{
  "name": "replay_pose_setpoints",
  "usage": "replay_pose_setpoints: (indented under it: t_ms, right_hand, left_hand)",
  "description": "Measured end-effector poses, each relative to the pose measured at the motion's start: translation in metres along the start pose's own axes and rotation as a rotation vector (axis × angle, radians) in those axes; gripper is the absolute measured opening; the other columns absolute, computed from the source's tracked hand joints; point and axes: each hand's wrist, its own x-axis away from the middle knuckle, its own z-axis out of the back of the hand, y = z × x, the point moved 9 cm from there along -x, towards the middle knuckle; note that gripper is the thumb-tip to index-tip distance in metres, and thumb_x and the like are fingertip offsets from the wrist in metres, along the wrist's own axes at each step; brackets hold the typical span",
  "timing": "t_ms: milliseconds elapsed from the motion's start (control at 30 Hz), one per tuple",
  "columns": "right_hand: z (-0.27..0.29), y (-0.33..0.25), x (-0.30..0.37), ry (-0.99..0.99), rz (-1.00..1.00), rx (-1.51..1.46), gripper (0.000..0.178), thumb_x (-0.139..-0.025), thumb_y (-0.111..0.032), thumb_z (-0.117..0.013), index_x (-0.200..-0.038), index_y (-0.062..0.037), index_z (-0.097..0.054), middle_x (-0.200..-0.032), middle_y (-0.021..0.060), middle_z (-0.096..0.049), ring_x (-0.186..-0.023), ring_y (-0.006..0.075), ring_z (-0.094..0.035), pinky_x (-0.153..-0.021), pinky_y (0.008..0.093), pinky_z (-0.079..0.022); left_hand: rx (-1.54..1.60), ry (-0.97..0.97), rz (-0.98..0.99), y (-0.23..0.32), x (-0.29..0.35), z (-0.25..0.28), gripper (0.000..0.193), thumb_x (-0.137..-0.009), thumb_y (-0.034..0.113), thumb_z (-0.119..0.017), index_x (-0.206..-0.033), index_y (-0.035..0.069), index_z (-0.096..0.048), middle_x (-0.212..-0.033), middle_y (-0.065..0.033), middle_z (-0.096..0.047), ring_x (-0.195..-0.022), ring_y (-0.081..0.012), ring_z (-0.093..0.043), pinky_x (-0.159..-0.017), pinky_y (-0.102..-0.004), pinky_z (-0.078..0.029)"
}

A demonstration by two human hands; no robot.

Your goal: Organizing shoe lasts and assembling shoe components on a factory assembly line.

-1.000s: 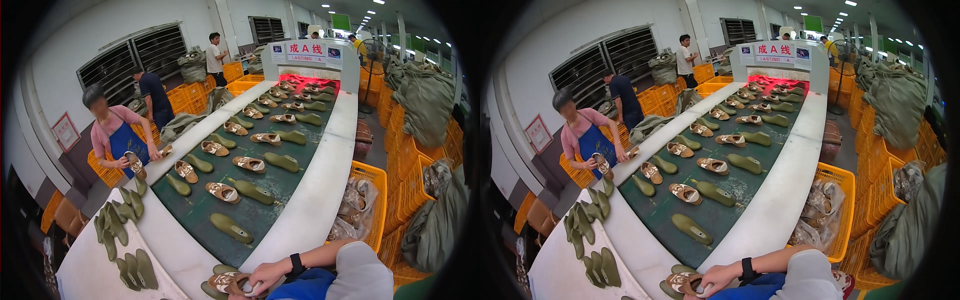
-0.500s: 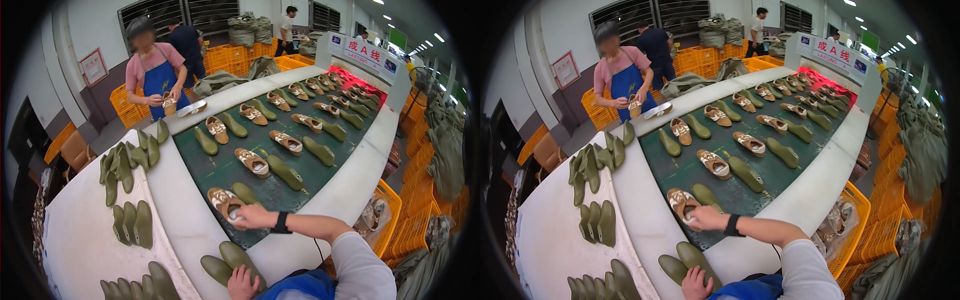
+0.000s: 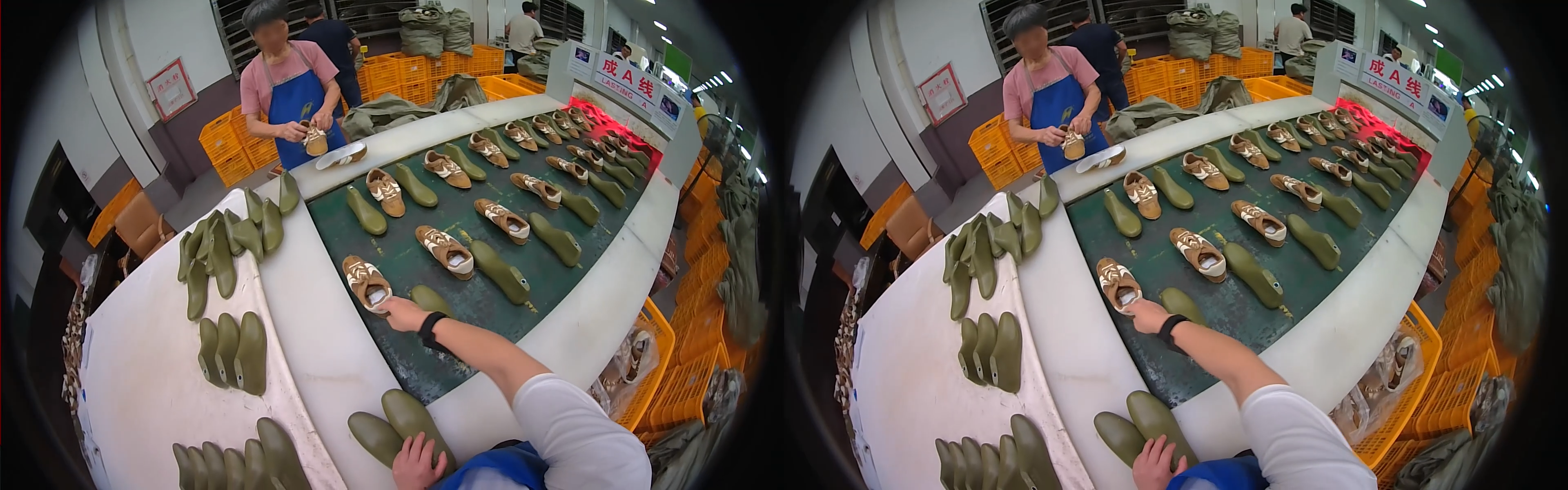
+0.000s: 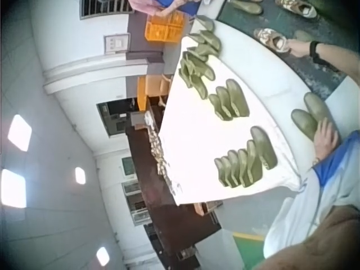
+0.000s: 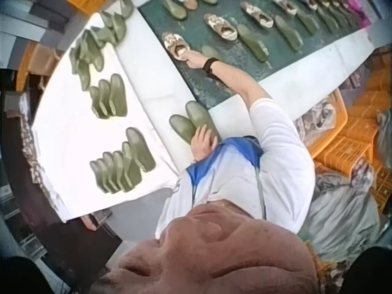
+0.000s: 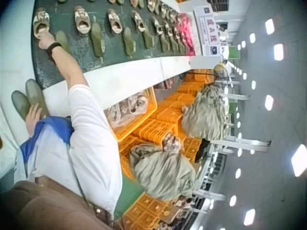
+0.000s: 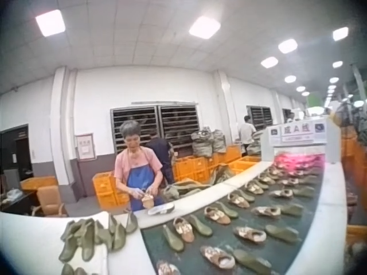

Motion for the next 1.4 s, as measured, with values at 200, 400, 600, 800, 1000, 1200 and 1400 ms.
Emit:
replay_pose_setpoints:
  t_ms: [200,400,600,800,1000,1200,1400]
  right_hand:
    - [0.056,0.031,0.073,-0.079,-0.188,0.544,0.022,-0.077,-0.020,-0.058,-0.096,-0.0092,-0.062,-0.092,0.0138,-0.061,-0.085,0.0319,-0.062,-0.072,0.0428,-0.050]
    - [0.059,0.060,0.139,-0.178,-0.375,0.491,0.051,-0.077,-0.038,-0.063,-0.111,-0.0031,-0.046,-0.089,0.0193,-0.064,-0.085,0.0320,-0.064,-0.071,0.0414,-0.051]
    - [0.027,0.058,0.135,-0.119,-0.350,0.425,0.046,-0.080,-0.028,-0.059,-0.108,0.0038,-0.042,-0.082,0.0203,-0.065,-0.079,0.0361,-0.064,-0.069,0.0436,-0.051]
    - [0.033,0.052,0.131,-0.024,-0.317,0.331,0.046,-0.078,-0.025,-0.059,-0.113,0.0002,-0.043,-0.082,0.0193,-0.065,-0.078,0.0353,-0.064,-0.068,0.0444,-0.050]
    - [0.008,-0.038,0.161,-0.132,-0.093,0.522,0.029,-0.081,-0.028,-0.055,-0.100,-0.0053,-0.057,-0.075,0.0142,-0.066,-0.070,0.0293,-0.065,-0.059,0.0413,-0.050]
    - [-0.091,-0.199,0.261,-0.360,0.467,-0.037,0.051,-0.084,-0.045,-0.054,-0.123,-0.0130,-0.050,-0.121,0.0181,-0.048,-0.109,0.0342,-0.049,-0.088,0.0437,-0.041]
    - [-0.115,-0.221,0.298,-0.154,0.591,0.307,0.050,-0.080,-0.049,-0.056,-0.121,-0.0201,-0.052,-0.123,0.0165,-0.046,-0.119,0.0358,-0.039,-0.095,0.0571,-0.029]
  left_hand:
    - [-0.021,0.043,0.000,-0.002,0.004,0.001,0.035,-0.073,0.024,-0.066,-0.103,0.007,-0.060,-0.116,-0.0121,-0.057,-0.106,-0.0315,-0.054,-0.079,-0.0392,-0.047]
    - [-0.032,0.012,0.034,-0.003,0.005,-0.001,0.035,-0.073,0.024,-0.066,-0.103,0.008,-0.060,-0.117,-0.0112,-0.057,-0.107,-0.0307,-0.053,-0.079,-0.0396,-0.046]
    - [-0.032,0.011,0.044,-0.004,0.006,0.002,0.034,-0.074,0.023,-0.065,-0.103,0.008,-0.060,-0.117,-0.0109,-0.057,-0.108,-0.0304,-0.053,-0.080,-0.0401,-0.046]
    - [-0.020,0.031,0.022,-0.003,0.008,0.005,0.032,-0.075,0.021,-0.064,-0.103,0.007,-0.060,-0.117,-0.0111,-0.057,-0.108,-0.0303,-0.053,-0.081,-0.0399,-0.045]
    - [0.185,0.029,0.034,-0.019,0.013,0.014,0.036,-0.076,0.017,-0.067,-0.107,0.002,-0.057,-0.116,-0.0165,-0.055,-0.110,-0.0357,-0.050,-0.091,-0.0425,-0.041]
    - [-0.648,0.362,0.163,-0.150,0.058,0.129,0.062,-0.061,0.021,-0.072,-0.116,0.004,-0.051,-0.114,-0.0190,-0.055,-0.109,-0.0323,-0.052,-0.092,-0.0403,-0.041]
    - [-0.128,0.176,0.656,-0.319,0.147,0.147,0.065,-0.067,0.012,-0.069,-0.126,0.002,-0.043,-0.118,-0.0190,-0.052,-0.109,-0.0320,-0.051,-0.092,-0.0381,-0.042]
